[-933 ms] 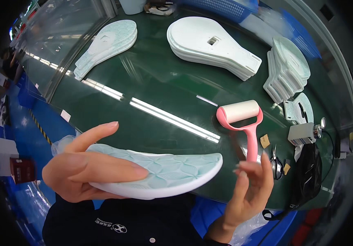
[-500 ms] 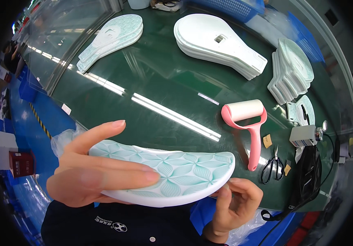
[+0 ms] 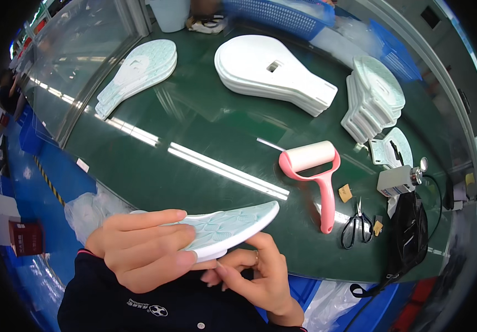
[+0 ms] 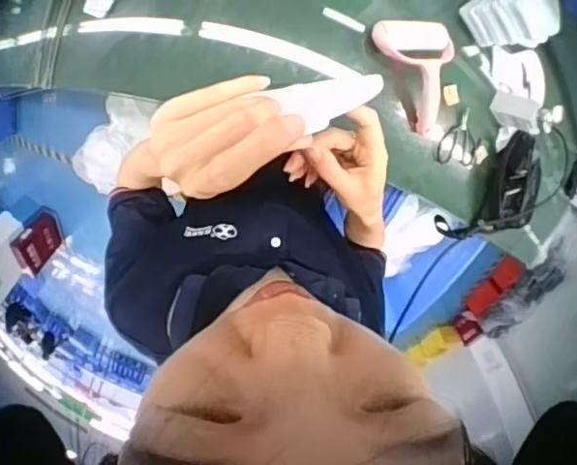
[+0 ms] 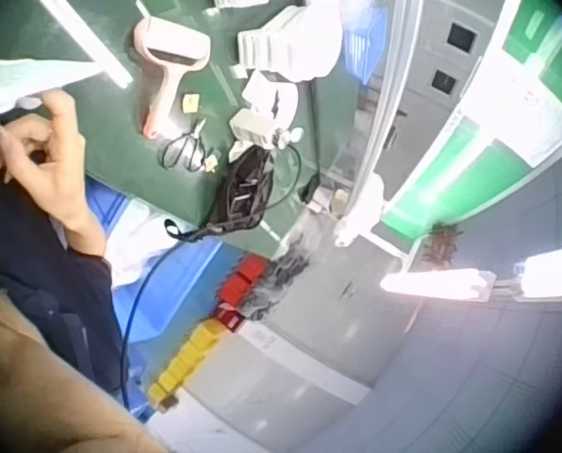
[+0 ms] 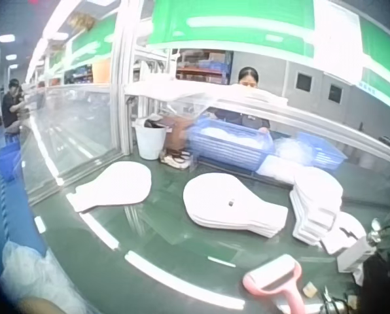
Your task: The person picks up white plastic parts with a teal pattern from a stack on a green table. They use a small sanding block to smooth the edges and surfaces of the parts, then use a pink lint roller to clean the patterned side. The person repeats this process for multiple parts, inspecting them and placing them back on the table.
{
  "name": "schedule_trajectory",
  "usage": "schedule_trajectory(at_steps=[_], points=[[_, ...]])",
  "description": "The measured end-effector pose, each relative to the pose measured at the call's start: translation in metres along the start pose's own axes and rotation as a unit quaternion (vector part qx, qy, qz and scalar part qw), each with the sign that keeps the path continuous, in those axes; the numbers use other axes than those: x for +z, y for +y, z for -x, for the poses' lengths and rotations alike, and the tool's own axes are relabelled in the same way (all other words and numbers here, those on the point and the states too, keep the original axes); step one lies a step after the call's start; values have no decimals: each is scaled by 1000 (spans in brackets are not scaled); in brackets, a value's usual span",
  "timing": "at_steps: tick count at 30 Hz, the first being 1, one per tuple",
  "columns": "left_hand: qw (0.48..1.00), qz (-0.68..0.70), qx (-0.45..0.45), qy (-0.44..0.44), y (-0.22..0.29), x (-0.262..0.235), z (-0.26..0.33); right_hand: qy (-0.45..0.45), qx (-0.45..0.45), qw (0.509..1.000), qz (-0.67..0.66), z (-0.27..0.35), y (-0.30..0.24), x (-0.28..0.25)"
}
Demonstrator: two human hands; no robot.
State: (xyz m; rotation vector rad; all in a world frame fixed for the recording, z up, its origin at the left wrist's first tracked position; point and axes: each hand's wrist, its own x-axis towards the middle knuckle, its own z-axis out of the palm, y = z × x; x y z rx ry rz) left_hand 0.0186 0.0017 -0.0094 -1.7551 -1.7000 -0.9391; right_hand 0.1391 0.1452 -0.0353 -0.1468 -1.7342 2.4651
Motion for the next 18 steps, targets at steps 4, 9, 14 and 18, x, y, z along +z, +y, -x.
schedule_trajectory(at_steps=[4, 9, 14, 18], points=[[991, -62, 29, 115, -5, 18, 3, -9, -7, 995, -103, -9, 2, 1], [995, -91, 6, 42, -9, 6, 2, -26, -217, 976, -22, -6, 11, -20], [972, -24, -227, 62, -42, -2, -8, 229, -240, 942, 57, -16, -17, -32], [885, 185, -383, 191, -59, -4, 1, 157, -170, 970, 80, -14, -26, -66]])
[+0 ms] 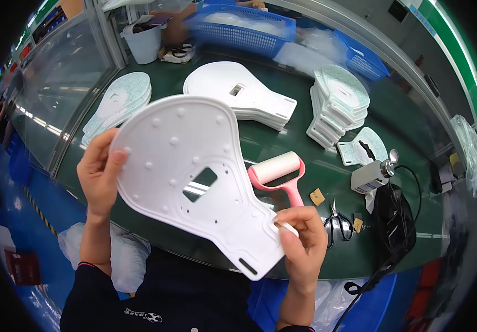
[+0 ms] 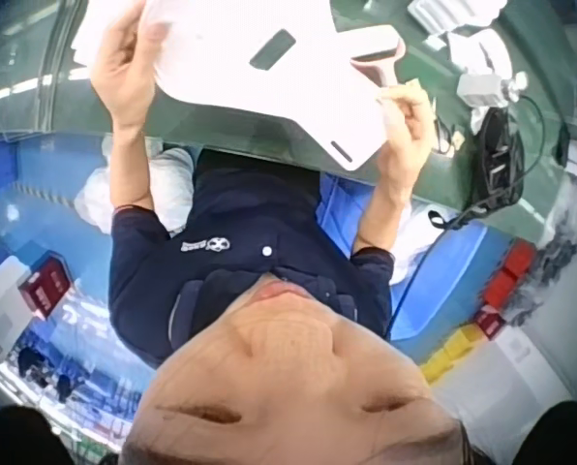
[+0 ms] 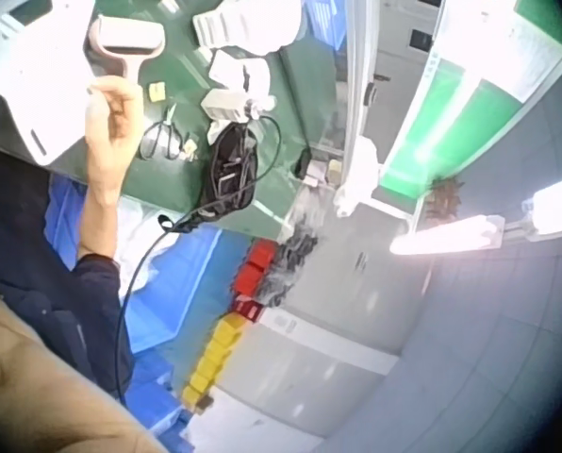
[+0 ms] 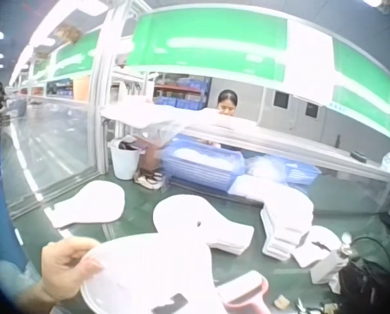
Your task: The person picks up white plastic parts with a teal pattern from a stack on a green table. They use a small sanding block to smooth the edges and surfaces of the parts, then use a pink lint roller to clean the patterned side. The person repeats this process for multiple parts, inspecting them and placing them back on the table.
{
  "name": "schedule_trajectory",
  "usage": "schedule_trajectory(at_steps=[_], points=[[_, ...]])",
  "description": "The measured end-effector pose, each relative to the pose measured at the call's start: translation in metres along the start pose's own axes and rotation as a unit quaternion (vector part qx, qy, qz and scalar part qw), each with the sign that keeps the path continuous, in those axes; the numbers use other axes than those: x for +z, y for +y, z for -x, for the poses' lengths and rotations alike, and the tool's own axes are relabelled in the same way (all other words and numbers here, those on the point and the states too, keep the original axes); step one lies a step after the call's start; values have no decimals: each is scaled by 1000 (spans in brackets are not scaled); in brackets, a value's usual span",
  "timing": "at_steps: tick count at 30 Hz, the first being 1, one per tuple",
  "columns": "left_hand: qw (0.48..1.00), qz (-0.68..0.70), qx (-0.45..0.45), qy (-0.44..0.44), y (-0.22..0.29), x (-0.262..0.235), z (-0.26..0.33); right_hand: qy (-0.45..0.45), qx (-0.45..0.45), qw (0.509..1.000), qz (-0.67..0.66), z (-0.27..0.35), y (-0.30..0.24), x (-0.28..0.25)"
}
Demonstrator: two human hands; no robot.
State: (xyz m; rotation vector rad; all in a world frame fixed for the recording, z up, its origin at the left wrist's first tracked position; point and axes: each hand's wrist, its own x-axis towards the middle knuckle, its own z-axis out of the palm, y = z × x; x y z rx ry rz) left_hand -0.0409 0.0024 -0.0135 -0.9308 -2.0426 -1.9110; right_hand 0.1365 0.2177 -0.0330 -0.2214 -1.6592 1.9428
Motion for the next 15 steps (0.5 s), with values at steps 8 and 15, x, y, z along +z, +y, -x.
schedule_trajectory(at_steps=[8, 15], points=[[961, 273, 34, 8, -8, -19, -20, -5, -131, 964, 231, -27, 2, -21], [708, 510, -478, -98, -34, -13, -8, -27, -241, 945, 219, -36, 4, -7]])
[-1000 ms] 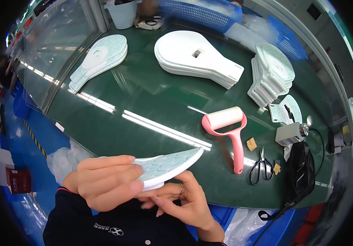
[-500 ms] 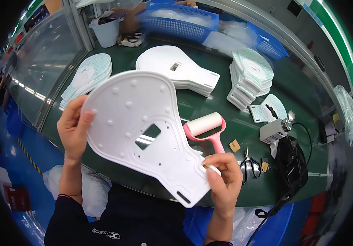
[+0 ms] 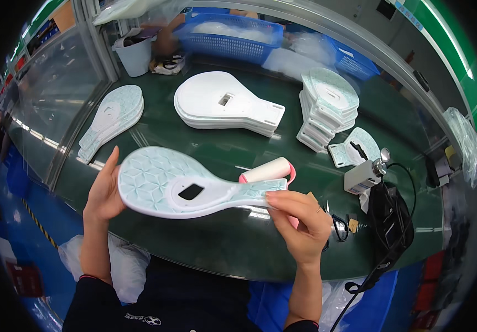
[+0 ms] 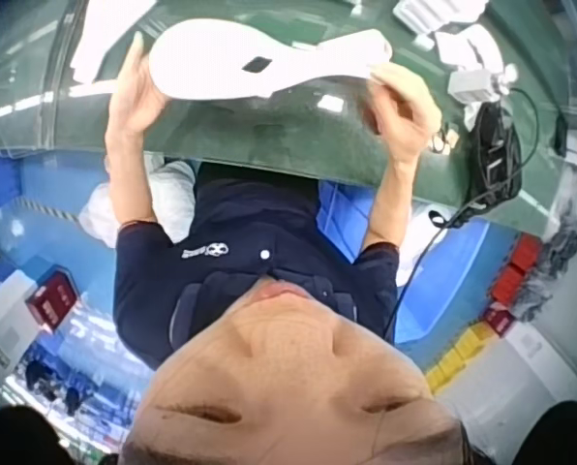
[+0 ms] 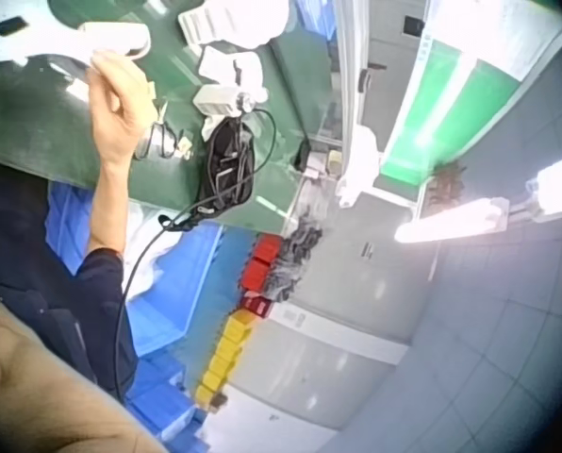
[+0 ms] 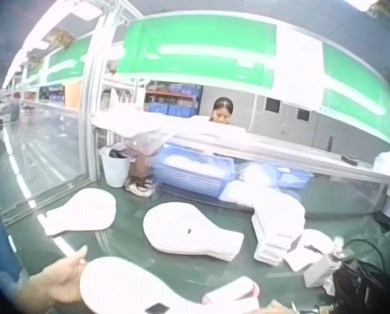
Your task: The person picks up white plastic parts with a teal pattern from a stack on a green table. They use a small sanding block to smooth the edges and surfaces of the parts, then use a pink lint roller to clean the patterned side. The person repeats this process for multiple parts, inspecting them and placing them back on the table.
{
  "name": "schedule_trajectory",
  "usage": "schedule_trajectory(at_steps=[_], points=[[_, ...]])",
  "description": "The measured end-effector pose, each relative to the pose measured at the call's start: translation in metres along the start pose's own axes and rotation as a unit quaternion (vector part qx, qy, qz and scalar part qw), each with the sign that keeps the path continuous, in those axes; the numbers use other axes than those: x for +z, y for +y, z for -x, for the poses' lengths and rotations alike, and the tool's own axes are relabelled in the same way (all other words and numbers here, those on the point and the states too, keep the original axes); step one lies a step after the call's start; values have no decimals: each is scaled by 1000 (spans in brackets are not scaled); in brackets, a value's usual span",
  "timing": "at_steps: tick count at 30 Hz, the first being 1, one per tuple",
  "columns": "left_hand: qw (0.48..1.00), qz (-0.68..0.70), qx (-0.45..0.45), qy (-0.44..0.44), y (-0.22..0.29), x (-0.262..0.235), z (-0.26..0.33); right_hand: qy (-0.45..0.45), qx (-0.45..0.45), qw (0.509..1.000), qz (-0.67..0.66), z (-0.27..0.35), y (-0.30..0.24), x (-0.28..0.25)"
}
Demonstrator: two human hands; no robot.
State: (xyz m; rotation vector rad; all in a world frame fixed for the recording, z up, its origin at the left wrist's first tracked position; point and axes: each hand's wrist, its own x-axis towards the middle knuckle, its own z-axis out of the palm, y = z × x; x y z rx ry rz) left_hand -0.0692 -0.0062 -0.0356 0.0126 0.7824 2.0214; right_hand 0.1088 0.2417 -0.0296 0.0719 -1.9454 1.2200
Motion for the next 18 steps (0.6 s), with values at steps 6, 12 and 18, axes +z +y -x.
schedule_trajectory(at_steps=[6, 12, 18], points=[[976, -205, 68, -25, -9, 3, -8, -32, -63, 998, -5, -5, -6, -9], [969, -245, -14, 22, -21, -6, -19, -83, -71, 988, -105, -13, -19, 6], [944, -273, 182, 16, 1, 9, -17, 48, 146, 987, -51, -32, -18, 8]])
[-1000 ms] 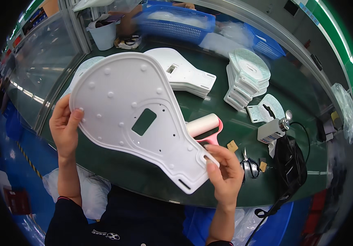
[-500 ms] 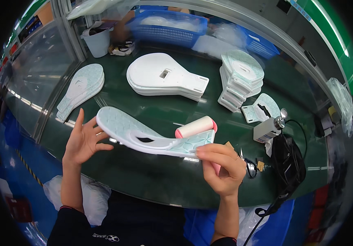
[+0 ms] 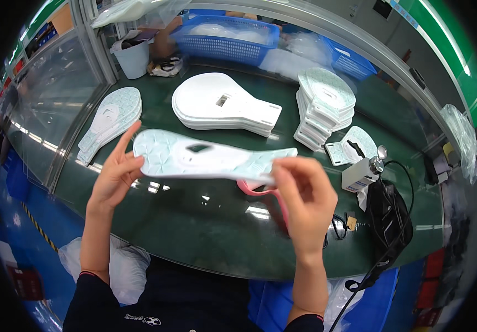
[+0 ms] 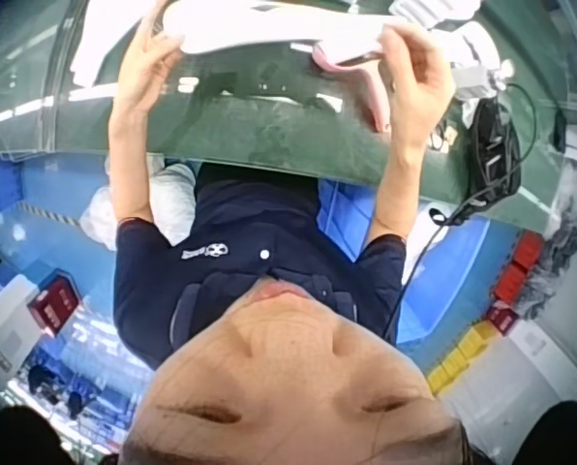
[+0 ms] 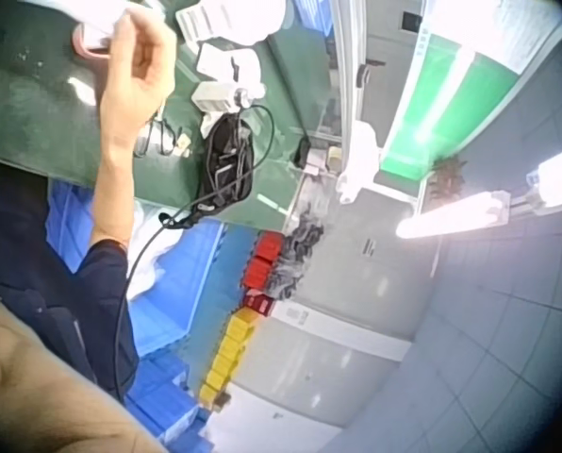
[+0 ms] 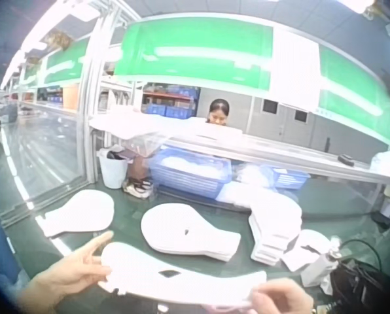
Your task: The person picks up white plastic parts with a teal pattern from a stack on a green table. They use a small sanding block to smooth the edges and surfaces of the parts, then use a pink lint roller to clean the patterned side. The person repeats this process for multiple parts, inspecting them and placing them back on the table.
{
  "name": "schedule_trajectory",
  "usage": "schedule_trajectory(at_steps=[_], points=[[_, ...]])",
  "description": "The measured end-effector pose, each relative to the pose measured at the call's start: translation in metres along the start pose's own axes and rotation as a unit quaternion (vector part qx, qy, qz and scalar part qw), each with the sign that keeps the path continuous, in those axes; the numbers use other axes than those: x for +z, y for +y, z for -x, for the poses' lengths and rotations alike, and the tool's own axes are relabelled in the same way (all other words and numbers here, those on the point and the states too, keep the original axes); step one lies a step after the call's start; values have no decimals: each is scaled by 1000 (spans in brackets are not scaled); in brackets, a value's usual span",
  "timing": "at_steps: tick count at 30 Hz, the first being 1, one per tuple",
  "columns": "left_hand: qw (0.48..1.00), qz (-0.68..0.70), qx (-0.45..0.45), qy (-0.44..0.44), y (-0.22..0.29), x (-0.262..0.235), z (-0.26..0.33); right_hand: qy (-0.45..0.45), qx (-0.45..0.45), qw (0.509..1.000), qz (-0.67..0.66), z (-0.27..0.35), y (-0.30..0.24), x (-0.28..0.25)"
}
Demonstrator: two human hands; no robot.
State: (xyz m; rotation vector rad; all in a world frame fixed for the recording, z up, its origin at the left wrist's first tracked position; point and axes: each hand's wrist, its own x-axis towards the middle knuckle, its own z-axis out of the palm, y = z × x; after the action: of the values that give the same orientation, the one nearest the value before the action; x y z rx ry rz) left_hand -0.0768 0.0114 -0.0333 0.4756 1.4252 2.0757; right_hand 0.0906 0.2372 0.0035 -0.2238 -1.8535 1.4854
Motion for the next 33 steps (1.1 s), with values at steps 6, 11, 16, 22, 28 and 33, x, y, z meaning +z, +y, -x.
schedule_trajectory(at_steps=[6, 11, 16, 22, 28, 33], points=[[988, -82, 133, -15, 20, 8, -80, 10, -43, 998, 37, -73, 52, 5], [899, -413, 120, 80, -27, -21, -135, -27, 35, 948, 315, -90, 103, 1], [891, -425, 112, 110, -47, -17, -139, -87, 100, 953, 274, -90, 127, 15], [862, -486, 120, 85, -49, -11, -139, -69, 118, 928, 348, -100, 129, 37], [763, -591, 226, 132, -43, -56, -123, -69, 35, 958, 277, -74, 101, 21], [593, -742, 59, 308, -31, -157, -105, -189, 98, 969, 129, -12, 44, 31]])
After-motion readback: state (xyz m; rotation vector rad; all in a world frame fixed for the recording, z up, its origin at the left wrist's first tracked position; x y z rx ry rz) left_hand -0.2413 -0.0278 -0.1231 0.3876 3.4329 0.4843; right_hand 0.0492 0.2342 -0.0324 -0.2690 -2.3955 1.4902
